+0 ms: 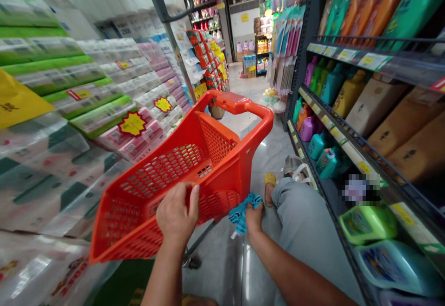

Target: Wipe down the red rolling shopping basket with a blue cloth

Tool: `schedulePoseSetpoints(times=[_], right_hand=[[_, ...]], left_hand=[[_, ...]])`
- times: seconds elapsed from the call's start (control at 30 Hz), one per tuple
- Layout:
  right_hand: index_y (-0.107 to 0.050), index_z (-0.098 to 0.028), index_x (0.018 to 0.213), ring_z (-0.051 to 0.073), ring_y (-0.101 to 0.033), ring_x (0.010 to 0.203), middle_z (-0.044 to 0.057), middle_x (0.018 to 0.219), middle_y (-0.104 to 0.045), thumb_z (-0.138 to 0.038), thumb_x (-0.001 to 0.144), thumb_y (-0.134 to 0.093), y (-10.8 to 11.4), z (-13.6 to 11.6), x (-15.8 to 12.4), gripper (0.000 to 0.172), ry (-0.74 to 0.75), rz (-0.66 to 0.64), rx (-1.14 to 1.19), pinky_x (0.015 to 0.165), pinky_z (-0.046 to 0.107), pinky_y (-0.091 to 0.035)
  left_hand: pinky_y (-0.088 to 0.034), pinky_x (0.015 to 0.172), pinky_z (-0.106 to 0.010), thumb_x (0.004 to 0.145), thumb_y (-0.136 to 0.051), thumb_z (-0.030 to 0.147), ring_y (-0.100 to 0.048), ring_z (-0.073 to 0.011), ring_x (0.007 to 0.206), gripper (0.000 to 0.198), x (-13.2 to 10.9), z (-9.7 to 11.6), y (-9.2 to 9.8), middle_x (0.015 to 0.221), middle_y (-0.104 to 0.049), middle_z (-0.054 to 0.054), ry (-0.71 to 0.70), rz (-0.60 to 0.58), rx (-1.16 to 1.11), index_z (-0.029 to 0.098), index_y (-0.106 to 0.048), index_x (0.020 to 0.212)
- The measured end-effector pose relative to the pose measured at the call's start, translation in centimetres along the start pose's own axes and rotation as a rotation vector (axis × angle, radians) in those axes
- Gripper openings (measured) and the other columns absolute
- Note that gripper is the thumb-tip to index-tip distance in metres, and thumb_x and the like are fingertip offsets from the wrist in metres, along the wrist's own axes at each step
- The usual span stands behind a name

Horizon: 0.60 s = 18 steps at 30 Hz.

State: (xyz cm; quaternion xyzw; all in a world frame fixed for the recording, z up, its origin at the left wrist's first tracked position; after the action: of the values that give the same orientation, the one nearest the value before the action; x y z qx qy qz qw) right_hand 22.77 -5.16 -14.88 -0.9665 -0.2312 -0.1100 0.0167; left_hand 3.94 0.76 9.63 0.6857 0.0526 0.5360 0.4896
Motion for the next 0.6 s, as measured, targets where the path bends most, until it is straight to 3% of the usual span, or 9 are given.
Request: schedulePoseSetpoints(times=[0.1, 0.2, 0.27, 0.33, 0.47, 0.5, 0.6], right_hand=[[-0.06, -0.019, 0.105, 0.02, -0.063, 0.081, 0.006, 0.091, -0.067, -0.038, 0.098, -0.046, 2.5, -5.2, 2.3, 0.024, 0.052, 0.042, 0.033, 0.074, 0.036, -0.054], [-0.058, -0.022, 0.113, 0.02, -0.065, 0.087, 0.004, 0.096, -0.068, -0.033, 0.091, -0.056, 4.1, -12.2, 4.5, 0.024, 0.155, -0.002, 0.068, 0.081, 0.034, -0.053], [-0.055, -0.023, 0.116, 0.02, -0.065, 0.089, 0.004, 0.098, -0.068, -0.029, 0.087, -0.061, 5.1, -16.7, 4.8, 0.03, 0.292, 0.043, 0.106, 0.083, 0.033, -0.053], [-0.055, -0.024, 0.115, 0.019, -0.066, 0.087, 0.003, 0.096, -0.067, -0.024, 0.086, -0.06, 5.3, -20.1, 3.9, 0.029, 0.471, 0.058, 0.088, 0.08, 0.032, -0.053], [-0.059, -0.026, 0.113, 0.021, -0.066, 0.084, 0.004, 0.095, -0.068, -0.019, 0.085, -0.059, 4.0, -22.8, 1.7, 0.029, 0.8, -0.133, -0.13, 0.073, 0.031, -0.054], [-0.059, -0.026, 0.113, 0.021, -0.066, 0.085, 0.005, 0.095, -0.068, -0.02, 0.085, -0.059, 4.4, -22.9, 2.1, 0.028, 0.824, -0.125, -0.16, 0.074, 0.032, -0.054], [-0.059, -0.024, 0.111, 0.022, -0.066, 0.09, 0.005, 0.097, -0.067, -0.023, 0.084, -0.06, 8.0, -23.1, 5.4, 0.027, 0.763, 0.084, -0.141, 0.081, 0.036, -0.054]], left_hand=[[-0.033, 0.059, -0.028, 0.101, -0.043, 0.041, -0.057, -0.0158, 0.063, 0.035, -0.1, -1.3, 0.4, 0.067, -0.062, -0.001, 0.071, -0.014, 0.009, 0.021, -0.06, 0.078], [-0.03, 0.056, -0.029, 0.101, -0.042, 0.042, -0.052, -0.015, 0.058, 0.04, -0.1, -2.0, 0.8, 0.062, -0.056, 0.0, 0.157, -0.029, -0.006, 0.021, -0.053, 0.068], [-0.034, 0.059, -0.029, 0.101, -0.042, 0.041, -0.054, -0.0155, 0.061, 0.04, 0.3, -1.2, 1.2, 0.064, -0.058, -0.001, 0.188, -0.003, -0.081, 0.021, -0.053, 0.068], [-0.042, 0.067, -0.029, 0.101, -0.043, 0.039, -0.061, -0.0168, 0.072, 0.034, 1.1, 1.2, 1.5, 0.074, -0.065, -0.002, 0.141, 0.021, -0.216, 0.021, -0.06, 0.077], [-0.048, 0.088, -0.031, 0.103, -0.039, 0.032, -0.066, -0.0184, 0.097, 0.029, 2.6, 6.6, 1.0, 0.103, -0.072, -0.005, -0.012, -0.023, -0.49, 0.021, -0.065, 0.108], [-0.049, 0.088, -0.031, 0.103, -0.038, 0.032, -0.066, -0.0183, 0.097, 0.03, 2.8, 7.2, 0.8, 0.103, -0.072, -0.006, -0.002, -0.031, -0.524, 0.021, -0.065, 0.109], [-0.048, 0.086, -0.031, 0.103, -0.039, 0.033, -0.065, -0.0183, 0.093, 0.029, 2.8, 7.3, 0.8, 0.097, -0.07, -0.005, 0.059, -0.023, -0.539, 0.021, -0.065, 0.103]])
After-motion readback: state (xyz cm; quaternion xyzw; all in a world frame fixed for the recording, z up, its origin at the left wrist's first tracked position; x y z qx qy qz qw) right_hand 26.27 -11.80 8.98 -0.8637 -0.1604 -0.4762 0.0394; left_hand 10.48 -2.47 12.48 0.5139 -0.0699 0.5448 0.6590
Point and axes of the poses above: each hand's wrist, its own x-axis towards the middle knuckle, its own y-axis out of the back of the hand, z = x × y, the point moved 8 cm from there along x, towards the middle knuckle
